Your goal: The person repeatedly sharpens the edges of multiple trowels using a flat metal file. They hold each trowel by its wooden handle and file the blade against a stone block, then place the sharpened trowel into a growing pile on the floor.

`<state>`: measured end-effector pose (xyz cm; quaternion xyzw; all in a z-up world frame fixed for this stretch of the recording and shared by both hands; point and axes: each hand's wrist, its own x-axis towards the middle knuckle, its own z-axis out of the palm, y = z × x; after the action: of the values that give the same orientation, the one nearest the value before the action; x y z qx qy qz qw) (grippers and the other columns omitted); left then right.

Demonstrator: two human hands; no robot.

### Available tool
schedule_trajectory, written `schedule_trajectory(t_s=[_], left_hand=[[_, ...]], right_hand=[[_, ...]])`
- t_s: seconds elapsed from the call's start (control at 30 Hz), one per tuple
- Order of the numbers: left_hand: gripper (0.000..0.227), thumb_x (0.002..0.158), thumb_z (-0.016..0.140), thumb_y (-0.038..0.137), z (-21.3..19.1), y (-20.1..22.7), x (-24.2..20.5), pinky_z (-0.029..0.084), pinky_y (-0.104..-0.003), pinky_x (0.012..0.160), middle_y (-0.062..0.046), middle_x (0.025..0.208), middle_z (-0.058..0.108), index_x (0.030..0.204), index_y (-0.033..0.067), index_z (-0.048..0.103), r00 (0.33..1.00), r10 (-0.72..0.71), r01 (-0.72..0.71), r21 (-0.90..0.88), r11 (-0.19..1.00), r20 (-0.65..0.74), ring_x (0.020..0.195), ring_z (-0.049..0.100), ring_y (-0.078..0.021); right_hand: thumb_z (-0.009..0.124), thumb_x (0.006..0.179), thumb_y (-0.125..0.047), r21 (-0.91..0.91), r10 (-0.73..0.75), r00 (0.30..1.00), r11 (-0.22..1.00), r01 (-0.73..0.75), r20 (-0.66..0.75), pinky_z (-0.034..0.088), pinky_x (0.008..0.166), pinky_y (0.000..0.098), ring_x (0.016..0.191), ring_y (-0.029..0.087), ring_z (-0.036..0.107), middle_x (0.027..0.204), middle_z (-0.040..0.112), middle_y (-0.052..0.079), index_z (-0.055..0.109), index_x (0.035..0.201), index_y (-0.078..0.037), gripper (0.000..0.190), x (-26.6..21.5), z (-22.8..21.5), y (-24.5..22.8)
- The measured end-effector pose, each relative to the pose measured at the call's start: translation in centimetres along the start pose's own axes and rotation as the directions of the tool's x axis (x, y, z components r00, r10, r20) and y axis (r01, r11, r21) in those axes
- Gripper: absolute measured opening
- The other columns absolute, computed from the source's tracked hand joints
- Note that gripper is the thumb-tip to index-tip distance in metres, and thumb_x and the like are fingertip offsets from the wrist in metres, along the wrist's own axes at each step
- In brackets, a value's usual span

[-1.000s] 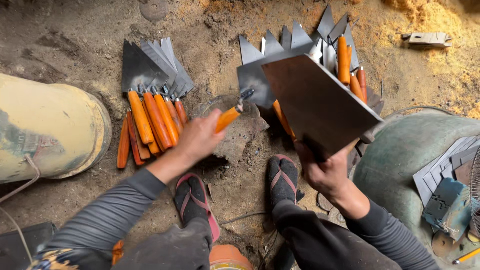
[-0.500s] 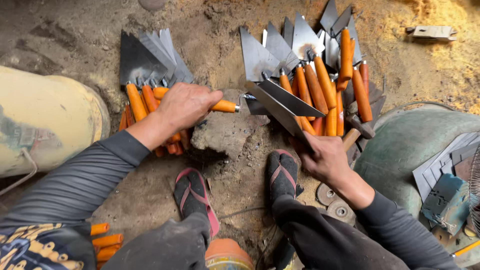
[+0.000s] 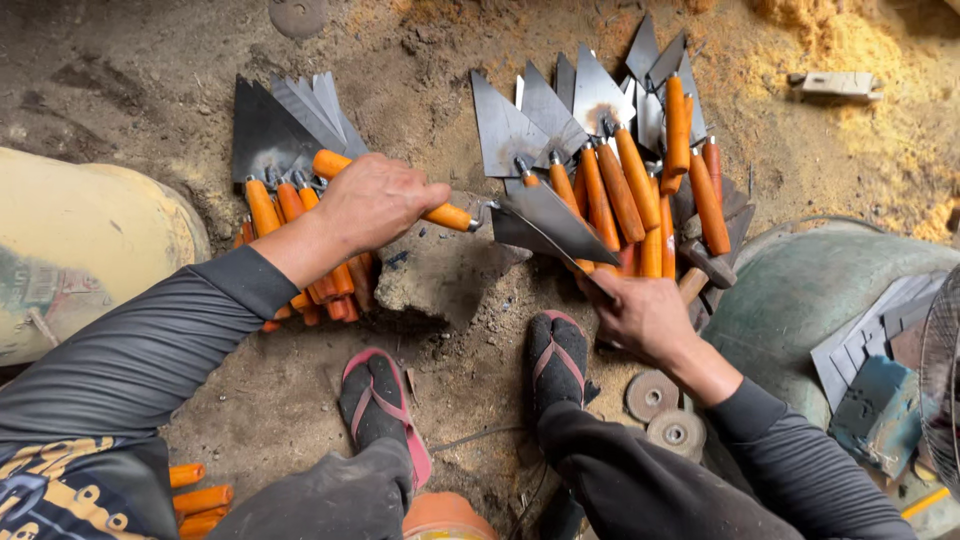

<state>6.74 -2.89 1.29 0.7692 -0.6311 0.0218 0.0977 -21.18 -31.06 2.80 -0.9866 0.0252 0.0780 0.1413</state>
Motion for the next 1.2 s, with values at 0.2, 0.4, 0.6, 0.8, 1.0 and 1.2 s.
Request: schedule_trajectory(t_s=[0.2,0.4,0.6,0.8,1.0,1.2], left_hand=[[0.010,0.090,0.065,0.020,1.4,-0.3,-0.7,0.052,-0.046,0.057,-0.008,0.066,0.063,0.084,0.0144,0.060,0.998,-0.056,0.055,-0.063,0.996,-0.014,0.067,0.069,-0.0309],[0.031,0.084,0.076,0.025,4.1,1.9,-3.7,0.051,-0.049,0.059,-0.017,0.071,0.064,0.101,0.0050,0.059,0.836,-0.465,0.545,-0.337,0.768,0.292,0.067,0.067,-0.0368],[0.035,0.095,0.071,0.030,5.8,7.1,-3.2,0.054,-0.031,0.042,-0.003,0.068,0.057,0.100,0.0042,0.048,0.540,-0.762,0.604,-0.795,0.055,0.357,0.050,0.060,-0.0113],[0.035,0.097,0.067,0.027,3.8,7.1,-2.2,0.055,-0.032,0.042,-0.004,0.069,0.059,0.106,0.0002,0.046,0.455,-0.826,0.574,-0.819,-0.013,0.332,0.050,0.060,-0.0123],[0.036,0.095,0.066,0.023,3.6,5.5,-3.2,0.051,-0.032,0.042,-0.006,0.072,0.061,0.114,0.0007,0.046,0.358,-0.910,0.547,-0.837,0.025,0.207,0.050,0.060,-0.0138],[0.033,0.097,0.065,0.023,2.9,3.5,-4.8,0.052,-0.033,0.050,-0.008,0.078,0.060,0.112,-0.0005,0.048,0.293,-0.941,0.649,-0.758,0.064,0.171,0.059,0.063,-0.0155]], right_hand=[[0.060,0.096,-0.013,0.392,-0.040,0.955,0.906,0.159,-0.294,0.054,0.065,0.0397,0.069,0.030,0.071,0.077,0.071,0.012,0.069,0.112,-0.012,0.019,-0.5,-0.4,-0.4],[0.066,0.095,-0.031,0.381,0.339,0.925,0.843,-0.380,0.173,0.052,0.064,0.0435,0.065,0.038,0.066,0.074,0.065,0.023,0.073,0.113,-0.009,0.029,1.1,2.9,-1.2],[0.063,0.099,-0.037,0.656,0.311,0.949,0.707,-0.263,0.045,0.054,0.065,0.0355,0.065,0.019,0.062,0.075,0.069,0.018,0.072,0.107,-0.002,0.037,0.1,6.9,-1.1],[0.060,0.094,-0.043,0.694,0.328,0.941,0.660,-0.288,0.078,0.050,0.057,0.0330,0.055,0.013,0.057,0.063,0.066,0.009,0.070,0.100,0.001,0.046,0.2,7.3,-2.2],[0.059,0.098,-0.047,0.594,0.397,0.895,0.677,-0.434,0.202,0.043,0.052,0.0374,0.049,0.018,0.047,0.050,0.050,0.012,0.073,0.086,0.003,0.053,-0.1,7.4,-2.5],[0.056,0.096,-0.047,0.572,0.416,0.877,0.669,-0.475,0.242,0.041,0.049,0.0387,0.044,0.020,0.046,0.048,0.046,0.014,0.074,0.089,-0.001,0.050,-0.3,7.4,-2.0]])
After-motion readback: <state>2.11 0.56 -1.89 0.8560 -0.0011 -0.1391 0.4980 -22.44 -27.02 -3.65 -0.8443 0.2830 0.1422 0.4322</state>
